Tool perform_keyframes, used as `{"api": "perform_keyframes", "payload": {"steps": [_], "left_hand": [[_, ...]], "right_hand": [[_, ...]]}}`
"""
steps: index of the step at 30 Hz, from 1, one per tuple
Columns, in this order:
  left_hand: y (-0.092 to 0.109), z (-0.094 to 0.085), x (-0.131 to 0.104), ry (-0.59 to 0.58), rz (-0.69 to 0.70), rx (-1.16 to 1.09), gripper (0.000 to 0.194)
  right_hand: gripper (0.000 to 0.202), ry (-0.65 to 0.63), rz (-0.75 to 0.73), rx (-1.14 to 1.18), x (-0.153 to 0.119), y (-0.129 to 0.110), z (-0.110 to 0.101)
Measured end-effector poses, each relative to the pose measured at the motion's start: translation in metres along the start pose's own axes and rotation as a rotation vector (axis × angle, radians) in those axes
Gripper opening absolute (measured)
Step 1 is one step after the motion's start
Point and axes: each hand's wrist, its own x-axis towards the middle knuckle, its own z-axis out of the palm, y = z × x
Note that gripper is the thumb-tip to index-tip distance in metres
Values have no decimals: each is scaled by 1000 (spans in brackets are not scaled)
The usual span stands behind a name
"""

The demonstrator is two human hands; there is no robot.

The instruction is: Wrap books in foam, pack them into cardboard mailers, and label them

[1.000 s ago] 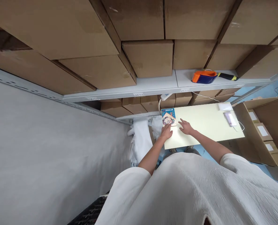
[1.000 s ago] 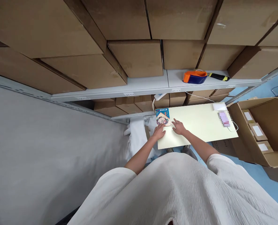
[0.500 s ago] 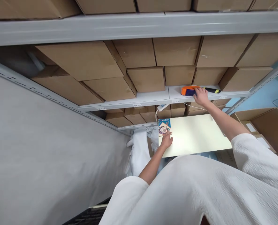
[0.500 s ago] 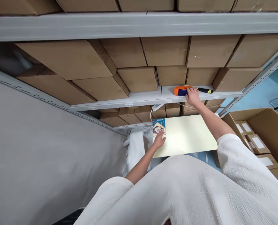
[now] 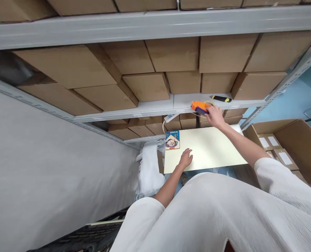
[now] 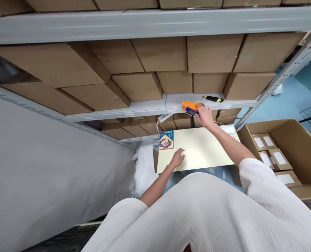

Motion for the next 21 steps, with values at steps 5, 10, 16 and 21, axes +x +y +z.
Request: {"api": "perform_keyframes", "payload": {"steps": [5, 10, 16, 21], "left_hand": [[27, 38, 10, -50, 59, 13, 46], [41, 71, 8, -87, 77, -7, 45], [41, 97, -11, -183, 25, -10, 45], [39, 108, -27, -204, -29, -7, 43]], "right_hand": [[30, -85, 185, 116, -113, 16, 32], [20, -251, 436, 118, -206, 58, 82], [19, -343, 630, 61, -280, 100, 124], [24, -386, 689, 69, -301, 120, 143]]}}
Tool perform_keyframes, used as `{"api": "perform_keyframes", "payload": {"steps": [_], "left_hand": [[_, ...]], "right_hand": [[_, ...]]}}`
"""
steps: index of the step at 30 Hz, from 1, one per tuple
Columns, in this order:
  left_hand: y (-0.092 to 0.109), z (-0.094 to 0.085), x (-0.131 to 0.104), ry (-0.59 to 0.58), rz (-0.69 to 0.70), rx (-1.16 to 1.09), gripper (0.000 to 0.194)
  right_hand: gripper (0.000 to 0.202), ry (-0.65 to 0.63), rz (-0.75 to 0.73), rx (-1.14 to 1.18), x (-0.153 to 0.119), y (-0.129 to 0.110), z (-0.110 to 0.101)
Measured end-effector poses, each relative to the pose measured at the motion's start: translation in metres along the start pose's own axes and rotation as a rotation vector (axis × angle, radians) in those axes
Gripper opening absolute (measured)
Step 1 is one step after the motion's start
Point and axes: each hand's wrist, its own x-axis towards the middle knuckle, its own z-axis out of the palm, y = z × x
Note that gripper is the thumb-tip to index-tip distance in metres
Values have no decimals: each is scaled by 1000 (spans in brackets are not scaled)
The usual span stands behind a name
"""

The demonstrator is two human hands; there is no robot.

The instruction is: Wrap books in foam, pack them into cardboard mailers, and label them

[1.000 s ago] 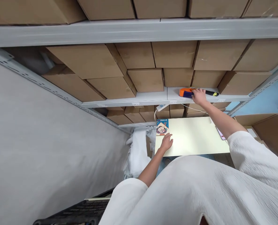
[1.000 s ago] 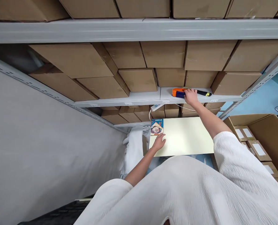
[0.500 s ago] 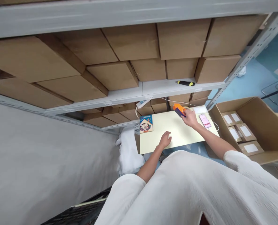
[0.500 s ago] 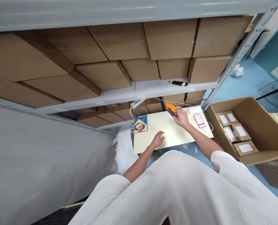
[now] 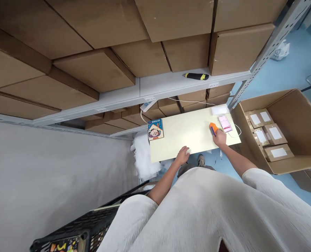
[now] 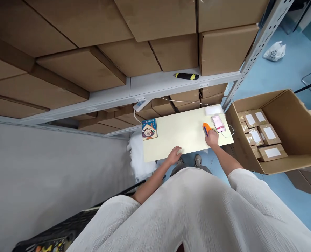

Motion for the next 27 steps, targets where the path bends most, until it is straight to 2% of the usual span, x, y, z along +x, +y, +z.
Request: {"api": "perform_keyframes", "payload": {"steps": [6, 11, 16, 18, 21, 24, 27], "left_hand": [[-4, -1, -7, -22, -34, 14, 46], [-8, -4, -6, -1, -45, 7, 48], [-10, -16, -1, 83, -16, -20, 48], [-13, -24, -2, 135, -12, -44, 48], [-22, -39, -11, 223, -41, -83, 47], [-38, -53, -30, 316, -99, -124, 47], [-63, -66, -59, 410, -169, -173, 46]], "right_hand": [[25, -32, 31, 5, 10, 4, 13], [20, 1, 58, 31, 11, 6, 13], [20, 123, -90, 18, 11, -6, 5], [19, 155, -174, 13, 14, -24, 1], [20, 175, -307, 36, 21, -67, -4], [21, 148, -454, 80, 24, -123, -5], [22, 74, -580, 95, 17, -185, 2]]}}
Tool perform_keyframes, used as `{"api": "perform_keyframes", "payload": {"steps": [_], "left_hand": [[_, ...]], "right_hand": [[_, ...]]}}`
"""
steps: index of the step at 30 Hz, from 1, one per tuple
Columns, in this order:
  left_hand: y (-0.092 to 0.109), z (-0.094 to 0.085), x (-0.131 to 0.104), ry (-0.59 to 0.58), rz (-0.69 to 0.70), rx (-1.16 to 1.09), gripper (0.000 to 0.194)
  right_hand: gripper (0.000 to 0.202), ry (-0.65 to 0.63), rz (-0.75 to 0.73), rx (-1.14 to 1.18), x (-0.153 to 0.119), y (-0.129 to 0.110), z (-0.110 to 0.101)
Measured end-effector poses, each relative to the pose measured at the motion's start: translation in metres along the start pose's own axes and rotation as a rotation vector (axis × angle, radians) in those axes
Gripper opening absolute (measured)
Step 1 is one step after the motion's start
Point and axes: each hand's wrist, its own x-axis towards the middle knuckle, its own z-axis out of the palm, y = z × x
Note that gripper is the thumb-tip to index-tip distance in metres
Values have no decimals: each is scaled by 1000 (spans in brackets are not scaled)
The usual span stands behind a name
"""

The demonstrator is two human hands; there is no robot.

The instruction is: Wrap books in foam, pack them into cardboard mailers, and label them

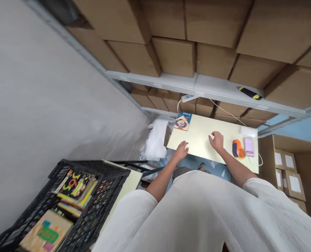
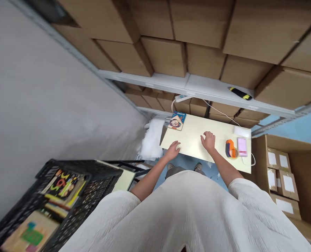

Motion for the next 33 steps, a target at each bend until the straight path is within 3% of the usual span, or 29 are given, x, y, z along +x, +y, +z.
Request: {"api": "perform_keyframes", "payload": {"steps": [9, 13, 17, 21, 26, 30, 33], "left_hand": [[-114, -85, -56, 242, -166, -146, 45], [-168, -109, -75, 253, -227, -188, 45], [-211, -127, -87, 258, -262, -235, 46], [-238, -141, -84, 287, -323, -289, 48], [-256, -145, -66, 345, -417, -378, 48], [-276, -138, -50, 411, -496, -464, 48], [-300, -122, -34, 458, -574, -532, 49]], "right_hand": [[26, -200, -299, -4, 36, -185, 71], [26, -274, -385, -44, 36, -254, 108], [27, -334, -418, -80, 32, -309, 142], [27, -385, -450, -91, 36, -348, 170], [28, -484, -499, -87, 60, -375, 205], [27, -586, -560, -95, 86, -384, 248], [26, -661, -591, -130, 103, -384, 291]]}}
